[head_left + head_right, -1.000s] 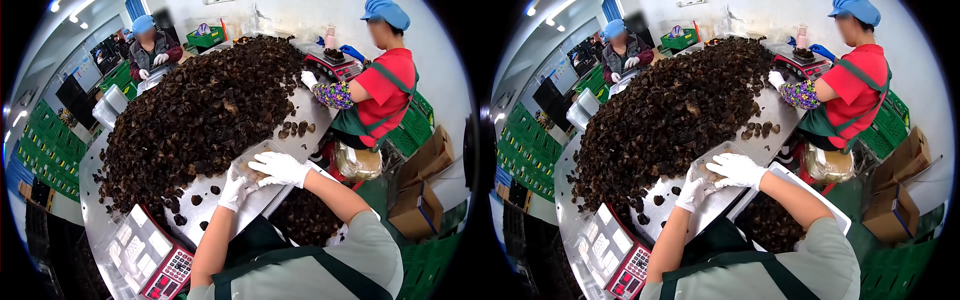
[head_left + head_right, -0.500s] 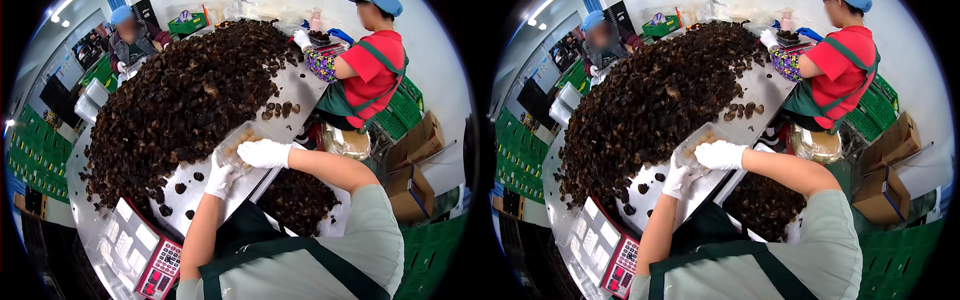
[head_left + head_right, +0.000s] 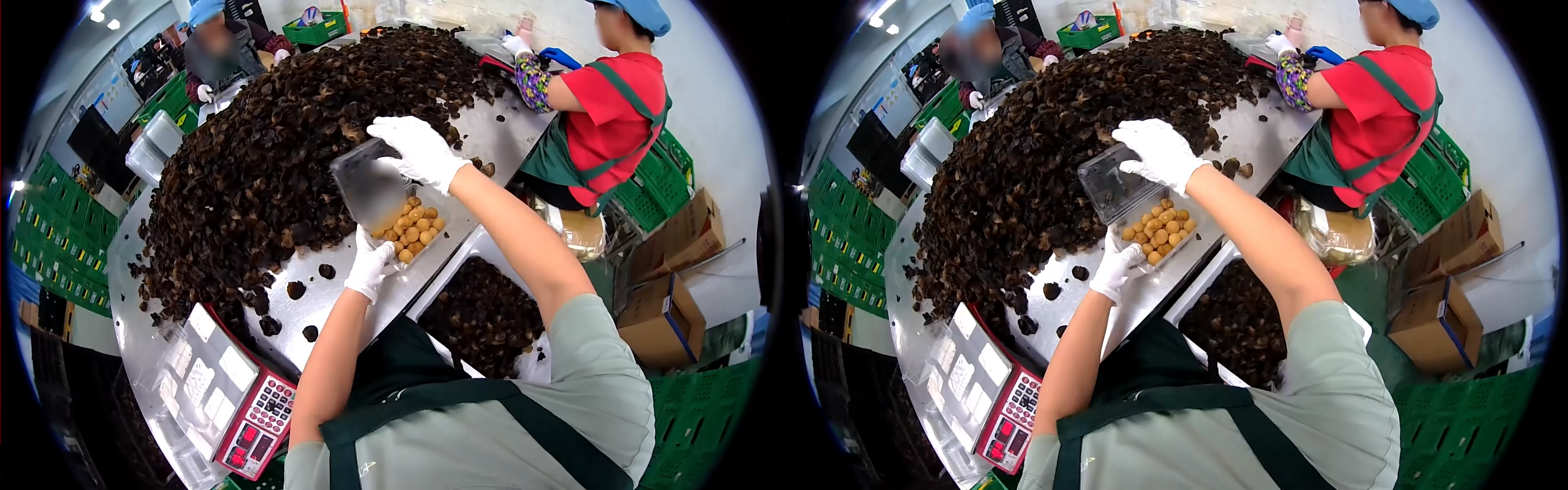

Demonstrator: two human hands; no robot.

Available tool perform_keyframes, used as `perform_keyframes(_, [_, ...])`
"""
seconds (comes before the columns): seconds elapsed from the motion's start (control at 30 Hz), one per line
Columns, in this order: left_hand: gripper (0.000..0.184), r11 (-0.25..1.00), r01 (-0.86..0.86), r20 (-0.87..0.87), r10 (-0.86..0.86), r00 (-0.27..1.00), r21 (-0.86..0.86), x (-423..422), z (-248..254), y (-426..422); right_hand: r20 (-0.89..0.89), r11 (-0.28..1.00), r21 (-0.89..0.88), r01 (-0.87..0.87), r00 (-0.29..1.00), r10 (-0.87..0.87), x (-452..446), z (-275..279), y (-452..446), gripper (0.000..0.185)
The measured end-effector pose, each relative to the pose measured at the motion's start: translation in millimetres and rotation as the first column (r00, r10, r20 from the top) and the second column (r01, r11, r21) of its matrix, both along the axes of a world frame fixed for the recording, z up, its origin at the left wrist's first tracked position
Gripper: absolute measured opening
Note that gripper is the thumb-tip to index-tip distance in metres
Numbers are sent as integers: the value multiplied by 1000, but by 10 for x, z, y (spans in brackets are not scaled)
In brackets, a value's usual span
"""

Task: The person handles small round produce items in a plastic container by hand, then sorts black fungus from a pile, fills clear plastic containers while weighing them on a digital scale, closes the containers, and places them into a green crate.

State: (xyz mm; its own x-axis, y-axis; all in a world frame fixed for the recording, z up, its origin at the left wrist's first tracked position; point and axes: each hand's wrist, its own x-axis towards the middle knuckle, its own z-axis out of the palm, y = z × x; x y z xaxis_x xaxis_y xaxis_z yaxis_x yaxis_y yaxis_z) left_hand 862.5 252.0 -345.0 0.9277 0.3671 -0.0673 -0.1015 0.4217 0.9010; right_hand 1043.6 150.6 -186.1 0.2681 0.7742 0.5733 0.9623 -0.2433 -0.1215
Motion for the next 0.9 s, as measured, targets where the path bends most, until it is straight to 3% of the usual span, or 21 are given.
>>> perform_keyframes(0.03, [74,1000,7,0,-7,1000,5,8,-64,46,14,999,-2,39,999,-39,75,-31,-67,54])
perform_keyframes(0.1, [62,908,-64,-101,116,988,414,-46,-162,121,-93,990,4,141,986,-140,156,-85,-293,53])
perform_keyframes(0.13, [53,766,-72,-141,208,968,638,-109,-193,225,-151,979,19,205,968,-200,194,-169,-425,51])
perform_keyframes(0.17, [66,754,-135,-123,275,953,643,-184,-116,277,-206,963,31,268,945,-256,249,-279,-556,49])
perform_keyframes(0.23, [62,570,-288,-25,478,878,770,-322,160,206,-415,924,-3,383,840,-350,231,-485,-848,48])
perform_keyframes(0.3, [58,496,-254,-2,458,889,831,-378,650,95,-494,886,-250,390,736,-463,358,-815,-1070,51])
perform_keyframes(0.37, [38,162,-222,162,316,935,962,-208,758,105,-857,899,-365,242,289,-426,104,-769,-1172,60])
perform_keyframes(0.47, [23,-35,-66,69,116,991,997,158,851,14,-908,926,-363,100,185,-376,-166,-741,-1192,76])
perform_keyframes(0.57, [23,-165,101,-89,77,993,981,535,805,-107,-943,943,-332,11,38,-332,-256,-836,-1085,81])
perform_keyframes(0.63, [25,-383,192,-166,102,981,903,737,697,-122,-956,956,-292,-8,27,-292,-281,-949,-1011,75])
perform_keyframes(0.7, [22,-338,331,-306,127,943,881,860,692,-127,-986,988,-157,15,-63,-155,-233,-1153,-983,57])
perform_keyframes(0.77, [21,-347,403,-379,137,915,847,901,791,-135,-986,991,-124,42,-119,-118,-226,-1185,-976,51])
perform_keyframes(0.83, [21,-344,417,-400,122,908,841,904,821,-119,-985,986,-150,76,-103,-142,-240,-1196,-945,37])
perform_keyframes(0.9, [22,-248,347,-331,104,938,904,822,843,-98,-984,982,-147,114,-120,-134,-254,-1181,-939,35])
